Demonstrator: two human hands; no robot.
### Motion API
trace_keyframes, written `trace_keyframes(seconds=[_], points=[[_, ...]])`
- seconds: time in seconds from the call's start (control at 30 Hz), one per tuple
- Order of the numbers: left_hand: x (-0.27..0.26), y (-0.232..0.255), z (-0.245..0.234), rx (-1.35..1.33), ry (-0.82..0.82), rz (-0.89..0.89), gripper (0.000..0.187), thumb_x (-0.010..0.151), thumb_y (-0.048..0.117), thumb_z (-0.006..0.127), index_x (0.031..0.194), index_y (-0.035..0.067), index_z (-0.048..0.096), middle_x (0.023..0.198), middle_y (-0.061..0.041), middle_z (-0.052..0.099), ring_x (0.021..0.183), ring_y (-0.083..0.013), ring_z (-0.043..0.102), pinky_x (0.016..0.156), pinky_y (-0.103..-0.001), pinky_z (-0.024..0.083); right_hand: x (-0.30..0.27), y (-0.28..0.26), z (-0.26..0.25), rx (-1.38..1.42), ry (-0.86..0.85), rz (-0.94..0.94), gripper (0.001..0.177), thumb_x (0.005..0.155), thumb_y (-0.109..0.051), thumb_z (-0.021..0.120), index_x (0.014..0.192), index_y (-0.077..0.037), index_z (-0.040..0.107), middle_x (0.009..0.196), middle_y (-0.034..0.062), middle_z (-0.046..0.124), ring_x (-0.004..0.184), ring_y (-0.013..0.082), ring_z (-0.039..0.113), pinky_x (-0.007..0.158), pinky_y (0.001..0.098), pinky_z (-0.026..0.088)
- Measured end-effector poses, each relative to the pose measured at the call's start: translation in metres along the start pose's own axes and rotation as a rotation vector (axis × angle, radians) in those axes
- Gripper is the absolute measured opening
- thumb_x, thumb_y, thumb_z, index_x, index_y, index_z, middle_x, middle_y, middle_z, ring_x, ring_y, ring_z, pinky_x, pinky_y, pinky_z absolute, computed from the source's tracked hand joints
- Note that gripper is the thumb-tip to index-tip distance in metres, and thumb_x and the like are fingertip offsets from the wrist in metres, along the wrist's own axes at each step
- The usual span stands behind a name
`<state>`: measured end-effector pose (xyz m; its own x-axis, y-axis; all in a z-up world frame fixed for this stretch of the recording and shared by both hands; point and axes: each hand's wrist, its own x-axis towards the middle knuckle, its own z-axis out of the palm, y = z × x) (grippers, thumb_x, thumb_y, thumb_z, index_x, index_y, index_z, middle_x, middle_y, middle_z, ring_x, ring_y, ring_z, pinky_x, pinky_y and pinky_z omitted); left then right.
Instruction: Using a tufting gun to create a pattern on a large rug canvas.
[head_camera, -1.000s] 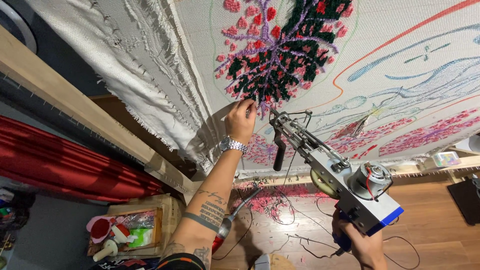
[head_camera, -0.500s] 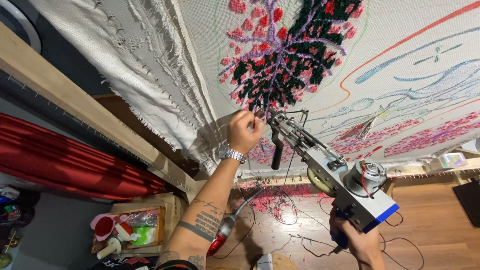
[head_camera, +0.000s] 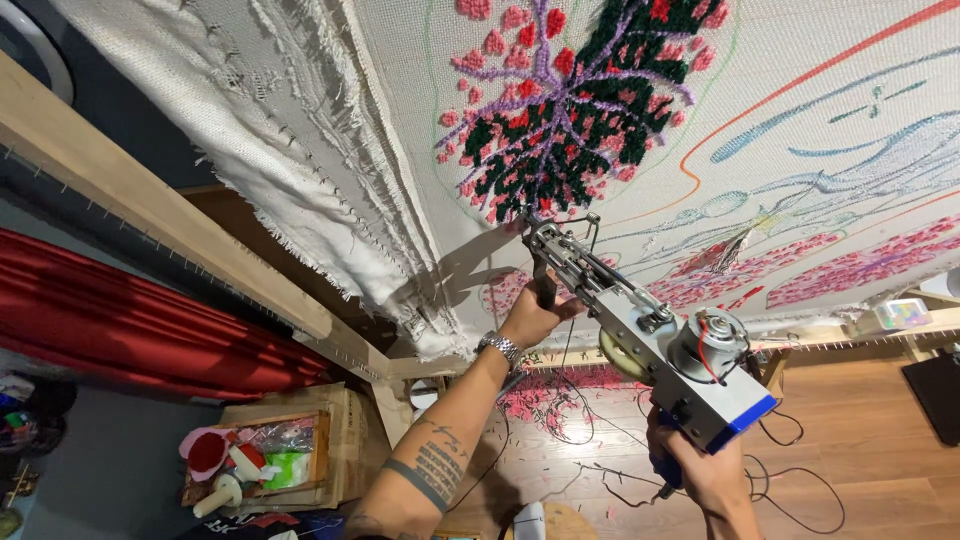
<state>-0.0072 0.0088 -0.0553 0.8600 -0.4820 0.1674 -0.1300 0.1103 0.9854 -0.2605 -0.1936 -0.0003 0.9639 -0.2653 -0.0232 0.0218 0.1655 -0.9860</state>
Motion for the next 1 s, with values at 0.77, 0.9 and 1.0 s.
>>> trace_keyframes(seconds=[0.77, 0.9, 1.0], points=[[0.127, -0.208, -0.09, -1.133, 0.222, -0.123, 0.031, 0.098, 0.033, 0.05, 0.103, 0.005, 0.064, 0.102, -0.009, 0.067, 0.096, -0.0257, 0.061, 0.084, -0.042, 0.055, 0.044, -0.053, 0.111, -0.438, 0.081, -0.356, 0.035, 0.072, -0.006, 0.076, 0.106, 0.001, 0.066, 0.085, 0.0057, 0.07, 0.072, 0.014, 0.065, 0.065, 0.0292, 0.054], [0.127, -0.198, -0.121, -1.043, -0.007, -0.009, 0.026, 0.096, 0.029, 0.058, 0.1, 0.005, 0.068, 0.112, -0.009, 0.072, 0.107, -0.0275, 0.069, 0.097, -0.045, 0.059, 0.057, -0.066, 0.117, -0.628, 0.045, -0.124, 0.035, 0.069, -0.009, 0.083, 0.102, -0.002, 0.074, 0.078, 0.0097, 0.078, 0.068, 0.012, 0.072, 0.064, 0.0298, 0.056], [0.089, -0.09, -0.109, 0.25, 0.154, 0.097, 0.031, 0.084, 0.023, 0.078, 0.101, -0.002, 0.071, 0.101, -0.012, 0.076, 0.092, -0.0259, 0.075, 0.079, -0.039, 0.062, 0.06, -0.052, 0.117, -0.57, 0.021, -0.255, 0.04, 0.07, -0.007, 0.079, 0.109, -0.001, 0.071, 0.084, 0.0089, 0.078, 0.072, 0.0102, 0.072, 0.067, 0.0286, 0.056]])
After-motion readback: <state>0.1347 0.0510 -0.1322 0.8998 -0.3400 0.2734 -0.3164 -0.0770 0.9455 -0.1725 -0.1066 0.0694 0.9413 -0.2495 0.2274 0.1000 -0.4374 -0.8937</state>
